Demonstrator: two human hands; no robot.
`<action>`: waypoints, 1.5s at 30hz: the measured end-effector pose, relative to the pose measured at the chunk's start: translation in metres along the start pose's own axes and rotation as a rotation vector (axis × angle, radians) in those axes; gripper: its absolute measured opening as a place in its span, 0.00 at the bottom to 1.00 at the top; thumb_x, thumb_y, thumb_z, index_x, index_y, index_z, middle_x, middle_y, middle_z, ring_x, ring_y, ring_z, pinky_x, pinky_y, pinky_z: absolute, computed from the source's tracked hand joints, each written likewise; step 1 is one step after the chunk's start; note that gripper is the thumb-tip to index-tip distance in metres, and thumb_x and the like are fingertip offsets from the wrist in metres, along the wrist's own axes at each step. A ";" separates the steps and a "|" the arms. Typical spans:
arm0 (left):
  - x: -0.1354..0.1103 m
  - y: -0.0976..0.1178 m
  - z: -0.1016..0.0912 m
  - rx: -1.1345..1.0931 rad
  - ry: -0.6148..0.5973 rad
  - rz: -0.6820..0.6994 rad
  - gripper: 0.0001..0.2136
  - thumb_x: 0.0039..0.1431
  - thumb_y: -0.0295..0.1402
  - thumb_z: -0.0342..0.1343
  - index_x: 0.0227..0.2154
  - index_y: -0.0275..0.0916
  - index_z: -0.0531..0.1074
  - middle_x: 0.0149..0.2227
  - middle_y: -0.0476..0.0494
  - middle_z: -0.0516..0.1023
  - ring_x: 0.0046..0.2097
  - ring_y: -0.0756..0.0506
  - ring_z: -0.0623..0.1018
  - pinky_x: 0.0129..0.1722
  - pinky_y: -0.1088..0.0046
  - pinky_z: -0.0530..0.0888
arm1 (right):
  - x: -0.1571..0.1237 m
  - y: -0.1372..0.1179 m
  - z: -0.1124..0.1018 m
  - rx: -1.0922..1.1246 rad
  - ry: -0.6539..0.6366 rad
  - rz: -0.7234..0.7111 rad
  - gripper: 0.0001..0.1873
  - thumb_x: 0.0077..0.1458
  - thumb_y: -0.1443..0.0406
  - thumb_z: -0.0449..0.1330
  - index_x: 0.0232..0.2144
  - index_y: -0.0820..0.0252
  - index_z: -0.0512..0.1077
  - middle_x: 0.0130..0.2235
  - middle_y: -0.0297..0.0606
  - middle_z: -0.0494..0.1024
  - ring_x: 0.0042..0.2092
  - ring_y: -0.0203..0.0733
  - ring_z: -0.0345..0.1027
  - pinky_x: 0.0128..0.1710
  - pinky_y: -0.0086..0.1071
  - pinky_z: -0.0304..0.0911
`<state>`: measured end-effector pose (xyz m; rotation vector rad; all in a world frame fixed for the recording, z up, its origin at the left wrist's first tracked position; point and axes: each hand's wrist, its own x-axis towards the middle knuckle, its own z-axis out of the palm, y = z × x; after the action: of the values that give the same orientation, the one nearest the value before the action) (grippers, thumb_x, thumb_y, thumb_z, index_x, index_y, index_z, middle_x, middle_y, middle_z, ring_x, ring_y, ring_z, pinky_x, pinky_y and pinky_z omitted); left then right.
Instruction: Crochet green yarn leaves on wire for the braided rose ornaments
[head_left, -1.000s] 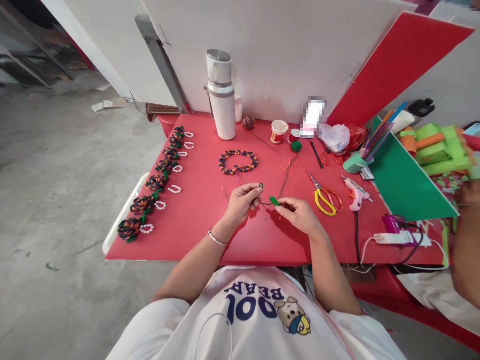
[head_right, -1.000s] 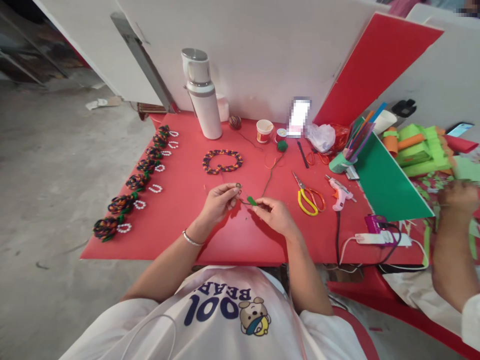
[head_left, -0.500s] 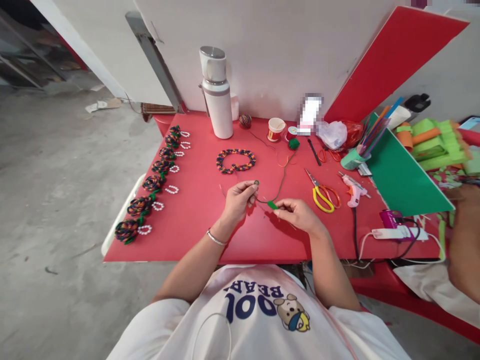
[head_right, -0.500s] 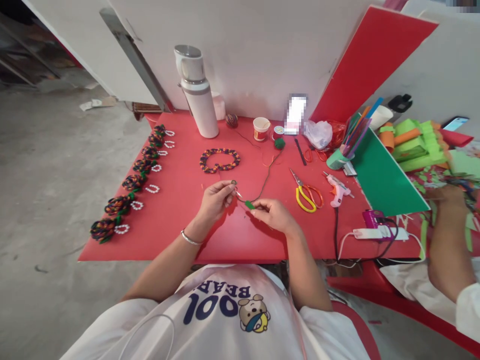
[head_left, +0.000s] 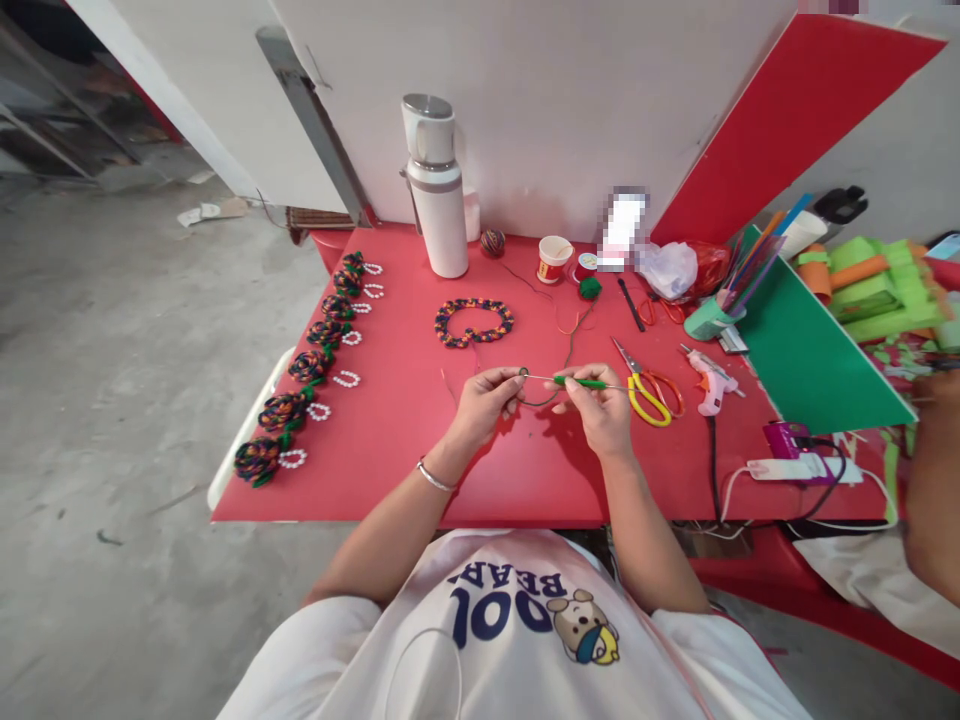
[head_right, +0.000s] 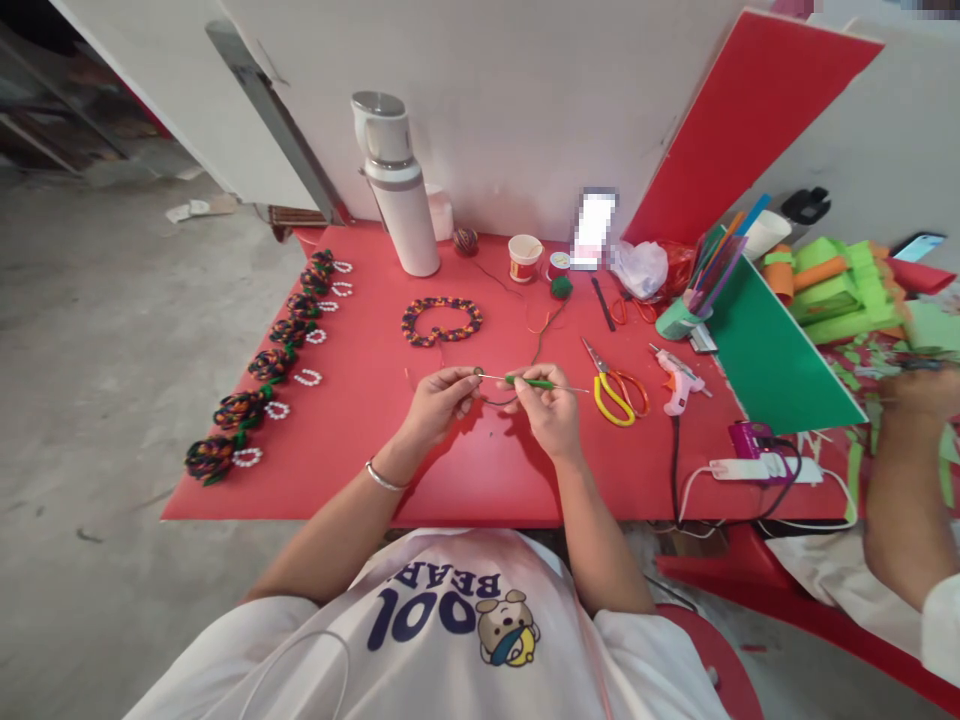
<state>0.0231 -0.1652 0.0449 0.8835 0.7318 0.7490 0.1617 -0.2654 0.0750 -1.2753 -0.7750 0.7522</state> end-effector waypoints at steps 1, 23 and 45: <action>0.000 0.000 0.000 0.002 -0.008 0.000 0.18 0.42 0.41 0.73 0.33 0.34 0.79 0.19 0.52 0.74 0.18 0.56 0.66 0.16 0.80 0.60 | -0.001 0.000 0.002 -0.006 0.001 0.000 0.19 0.55 0.51 0.67 0.37 0.53 0.64 0.42 0.36 0.79 0.39 0.41 0.81 0.27 0.29 0.76; -0.011 0.013 0.002 0.061 -0.188 -0.034 0.32 0.39 0.38 0.77 0.49 0.34 0.77 0.24 0.48 0.80 0.20 0.52 0.72 0.21 0.77 0.67 | -0.005 0.019 0.000 -0.017 -0.171 0.262 0.26 0.60 0.41 0.54 0.49 0.49 0.62 0.42 0.36 0.80 0.29 0.39 0.78 0.21 0.29 0.70; -0.009 0.027 0.006 -0.512 0.013 -0.274 0.05 0.56 0.23 0.64 0.26 0.33 0.74 0.33 0.42 0.81 0.31 0.54 0.78 0.28 0.86 0.77 | -0.019 0.022 -0.001 -0.404 0.007 -0.040 0.21 0.66 0.48 0.51 0.45 0.53 0.73 0.28 0.33 0.75 0.28 0.38 0.68 0.30 0.32 0.66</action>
<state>0.0160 -0.1628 0.0733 0.3069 0.6164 0.6542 0.1513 -0.2786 0.0519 -1.6166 -0.9768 0.5746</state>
